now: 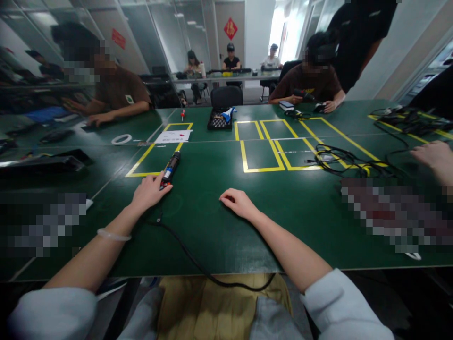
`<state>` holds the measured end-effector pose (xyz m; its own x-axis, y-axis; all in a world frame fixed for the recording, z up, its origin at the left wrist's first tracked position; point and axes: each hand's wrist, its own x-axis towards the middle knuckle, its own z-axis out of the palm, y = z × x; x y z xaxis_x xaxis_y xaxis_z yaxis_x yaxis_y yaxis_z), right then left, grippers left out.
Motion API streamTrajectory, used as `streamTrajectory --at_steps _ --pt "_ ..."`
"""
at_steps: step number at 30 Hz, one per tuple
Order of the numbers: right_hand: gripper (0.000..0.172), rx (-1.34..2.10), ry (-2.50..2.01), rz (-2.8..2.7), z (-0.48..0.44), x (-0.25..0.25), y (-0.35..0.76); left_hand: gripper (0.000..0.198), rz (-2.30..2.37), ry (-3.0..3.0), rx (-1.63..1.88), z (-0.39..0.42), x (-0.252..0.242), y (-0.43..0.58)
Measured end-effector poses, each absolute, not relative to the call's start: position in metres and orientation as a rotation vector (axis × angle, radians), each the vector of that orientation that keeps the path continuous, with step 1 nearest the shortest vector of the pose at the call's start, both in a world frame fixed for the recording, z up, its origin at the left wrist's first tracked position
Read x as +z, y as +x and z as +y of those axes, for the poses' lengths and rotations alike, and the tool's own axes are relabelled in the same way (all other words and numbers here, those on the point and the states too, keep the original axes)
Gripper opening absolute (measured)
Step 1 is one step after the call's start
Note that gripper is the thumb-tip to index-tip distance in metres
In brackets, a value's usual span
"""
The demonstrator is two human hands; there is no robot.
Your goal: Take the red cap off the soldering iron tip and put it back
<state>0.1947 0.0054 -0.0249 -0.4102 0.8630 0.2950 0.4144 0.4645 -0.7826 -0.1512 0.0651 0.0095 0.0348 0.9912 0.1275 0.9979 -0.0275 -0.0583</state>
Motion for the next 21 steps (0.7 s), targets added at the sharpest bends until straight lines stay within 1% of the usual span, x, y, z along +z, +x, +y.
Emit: streamTrajectory --at_steps 3,10,15,19,21 --pt "0.016 0.820 -1.062 -2.014 0.005 -0.025 0.195 0.071 -2.194 -2.086 -0.067 0.081 0.009 -0.186" --pt "0.017 0.825 -1.069 -2.020 0.005 -0.024 0.194 0.068 -2.328 -1.988 -0.012 0.107 0.014 -0.243" --pt "0.017 0.832 -1.061 -2.021 0.006 -0.025 0.194 0.060 -2.311 -1.894 -0.112 0.108 0.011 -0.245" --pt "0.017 0.830 -1.059 -2.032 0.006 -0.025 0.194 0.046 -2.271 -1.812 -0.218 0.099 0.010 -0.232" --pt "0.017 0.835 -1.064 -2.034 0.006 -0.024 0.194 0.045 -2.284 -1.783 -0.238 0.096 0.012 -0.224"
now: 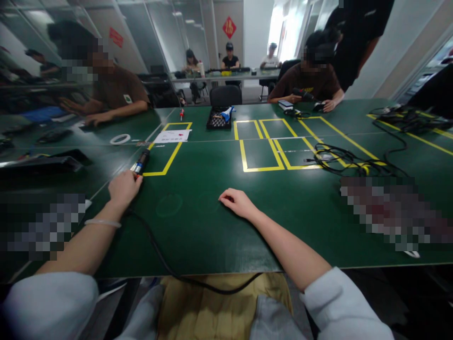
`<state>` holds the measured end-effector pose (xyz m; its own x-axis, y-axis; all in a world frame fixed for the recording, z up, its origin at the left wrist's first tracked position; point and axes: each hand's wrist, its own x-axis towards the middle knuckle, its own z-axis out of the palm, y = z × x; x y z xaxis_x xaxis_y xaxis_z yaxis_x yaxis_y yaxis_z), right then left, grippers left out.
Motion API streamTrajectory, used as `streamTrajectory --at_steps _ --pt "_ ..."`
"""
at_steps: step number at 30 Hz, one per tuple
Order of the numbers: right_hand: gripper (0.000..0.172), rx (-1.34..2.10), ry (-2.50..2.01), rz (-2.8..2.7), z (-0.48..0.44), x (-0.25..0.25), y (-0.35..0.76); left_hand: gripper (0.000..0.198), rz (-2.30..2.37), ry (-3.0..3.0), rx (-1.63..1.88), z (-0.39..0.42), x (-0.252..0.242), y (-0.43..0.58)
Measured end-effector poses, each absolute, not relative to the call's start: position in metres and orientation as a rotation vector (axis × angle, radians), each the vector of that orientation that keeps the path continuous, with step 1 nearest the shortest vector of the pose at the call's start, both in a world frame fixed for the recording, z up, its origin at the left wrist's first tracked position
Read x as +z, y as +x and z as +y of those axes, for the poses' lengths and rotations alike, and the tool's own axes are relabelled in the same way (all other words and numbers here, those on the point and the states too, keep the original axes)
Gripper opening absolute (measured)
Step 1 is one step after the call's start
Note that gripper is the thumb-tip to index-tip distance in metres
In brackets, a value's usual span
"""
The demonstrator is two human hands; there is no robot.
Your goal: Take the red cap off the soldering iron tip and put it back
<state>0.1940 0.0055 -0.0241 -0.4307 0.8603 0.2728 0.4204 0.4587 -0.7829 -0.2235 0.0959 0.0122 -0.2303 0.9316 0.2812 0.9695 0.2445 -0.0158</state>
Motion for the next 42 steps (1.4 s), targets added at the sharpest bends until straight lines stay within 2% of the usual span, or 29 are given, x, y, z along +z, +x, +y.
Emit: streamTrajectory --at_steps 5,10,15,17,20,26,30,34,42 --pt "0.016 0.856 -1.066 -2.020 0.004 -0.022 0.194 0.042 -2.317 -1.909 -0.529 0.093 0.025 -0.179" --pt "0.016 0.905 -1.076 -1.968 0.003 -0.022 0.193 0.040 -2.139 -2.883 -1.067 0.068 0.028 -0.090" --pt "0.032 1.088 -0.950 -1.817 0.005 -0.027 0.191 0.055 -1.856 -3.664 -1.101 0.033 0.019 -0.023" --pt "0.030 1.109 -0.907 -1.831 0.005 -0.027 0.190 0.057 -1.763 -3.780 -1.077 0.028 0.014 -0.014" --pt "0.020 1.086 -0.903 -1.871 0.003 -0.025 0.189 0.054 -1.747 -3.802 -1.109 0.027 0.007 -0.011" --pt "0.019 1.029 -1.001 -1.850 0.004 -0.025 0.191 0.038 -1.800 -3.608 -1.398 0.028 -0.004 -0.016" --pt "0.019 0.973 -1.044 -1.867 0.005 -0.026 0.191 0.029 -1.770 -3.517 -1.330 0.027 -0.008 -0.016" --pt "0.020 0.998 -1.023 -1.875 0.004 -0.026 0.190 0.029 -1.780 -3.471 -1.348 0.026 -0.010 -0.015" --pt "0.024 1.236 -0.956 -1.668 0.008 -0.028 0.191 0.027 -1.504 -3.441 -1.207 0.012 0.004 -0.010"
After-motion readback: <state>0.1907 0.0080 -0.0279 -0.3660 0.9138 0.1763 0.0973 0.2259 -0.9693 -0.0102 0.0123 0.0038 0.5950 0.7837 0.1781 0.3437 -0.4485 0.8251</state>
